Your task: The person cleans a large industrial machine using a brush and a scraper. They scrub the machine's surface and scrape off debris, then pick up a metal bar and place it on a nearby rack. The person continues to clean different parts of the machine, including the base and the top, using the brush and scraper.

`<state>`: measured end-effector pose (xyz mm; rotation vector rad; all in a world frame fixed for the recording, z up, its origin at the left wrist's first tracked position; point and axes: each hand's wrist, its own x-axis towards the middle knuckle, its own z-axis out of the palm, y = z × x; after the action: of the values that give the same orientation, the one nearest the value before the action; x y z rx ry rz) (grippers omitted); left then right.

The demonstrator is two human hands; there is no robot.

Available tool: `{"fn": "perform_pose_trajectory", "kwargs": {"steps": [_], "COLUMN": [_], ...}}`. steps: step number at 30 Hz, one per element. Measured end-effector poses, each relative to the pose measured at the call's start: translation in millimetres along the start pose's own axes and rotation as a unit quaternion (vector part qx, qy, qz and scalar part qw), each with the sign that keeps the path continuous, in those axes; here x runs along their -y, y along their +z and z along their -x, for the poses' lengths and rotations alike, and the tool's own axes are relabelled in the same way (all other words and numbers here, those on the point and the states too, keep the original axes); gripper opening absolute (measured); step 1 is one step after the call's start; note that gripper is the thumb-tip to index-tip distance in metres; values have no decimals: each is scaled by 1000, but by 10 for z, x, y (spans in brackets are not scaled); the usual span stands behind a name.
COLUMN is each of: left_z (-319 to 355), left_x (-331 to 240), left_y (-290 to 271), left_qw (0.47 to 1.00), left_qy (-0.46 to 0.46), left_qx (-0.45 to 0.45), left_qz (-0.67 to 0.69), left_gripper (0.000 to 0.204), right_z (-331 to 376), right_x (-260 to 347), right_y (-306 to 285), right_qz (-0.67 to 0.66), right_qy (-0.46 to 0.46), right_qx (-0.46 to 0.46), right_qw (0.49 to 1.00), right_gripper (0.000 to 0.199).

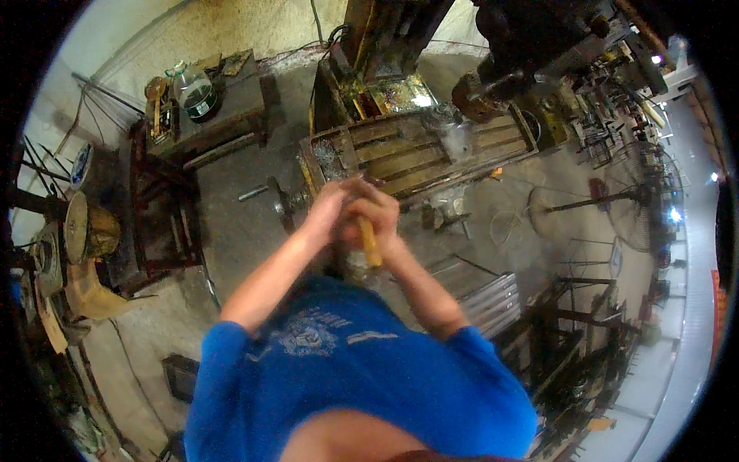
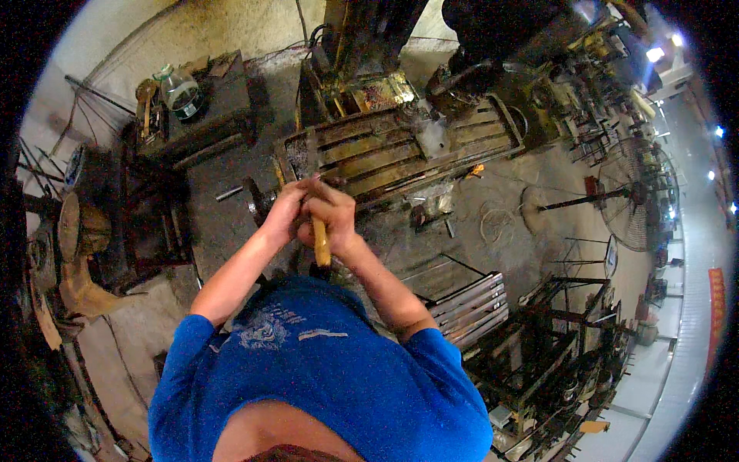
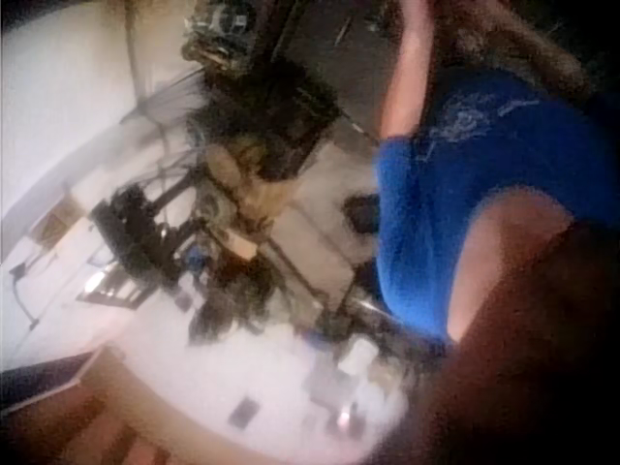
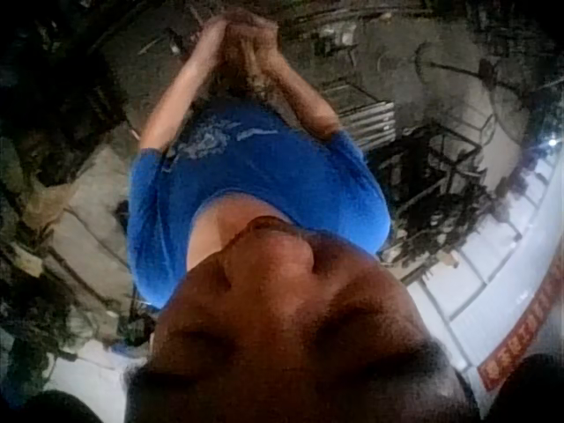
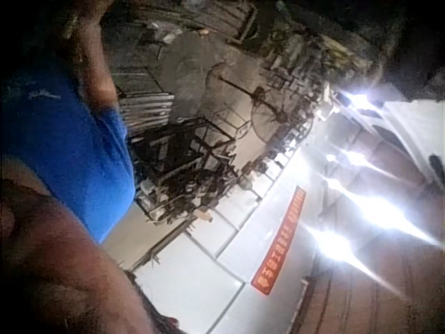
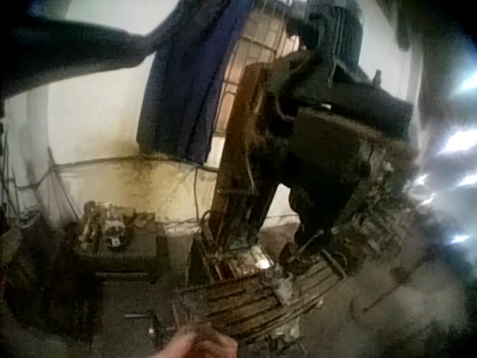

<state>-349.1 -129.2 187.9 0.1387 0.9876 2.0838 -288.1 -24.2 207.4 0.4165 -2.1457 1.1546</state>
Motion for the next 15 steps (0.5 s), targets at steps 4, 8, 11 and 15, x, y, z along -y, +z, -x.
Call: {"fn": "perform_pose_trajectory", "kwargs": {"steps": [4,8,11,15], "left_z": [-77,-269,-615,-1163], "left_x": [-182,-556,-836,-874], "left_y": [-71,-626,-986,-1029], "left_qw": [980,898,797,684], "left_qy": [-32,-10,46,63], "left_qx": [29,-62,-33,43], "left_qz": [-193,-436,-602,-725], "left_gripper": [25,22,26,28], "right_z": [-257,195,212,162], "right_x": [149,-164,-74,0], "right_y": [-410,-768,-845,-778], "right_qz": [-170,-192,-177,-51], "right_qy": [115,229,317,369], "right_qx": [18,-51,-25,-1], "right_qw": [978,953,931,928], "right_gripper": [15,2,4,6]}}
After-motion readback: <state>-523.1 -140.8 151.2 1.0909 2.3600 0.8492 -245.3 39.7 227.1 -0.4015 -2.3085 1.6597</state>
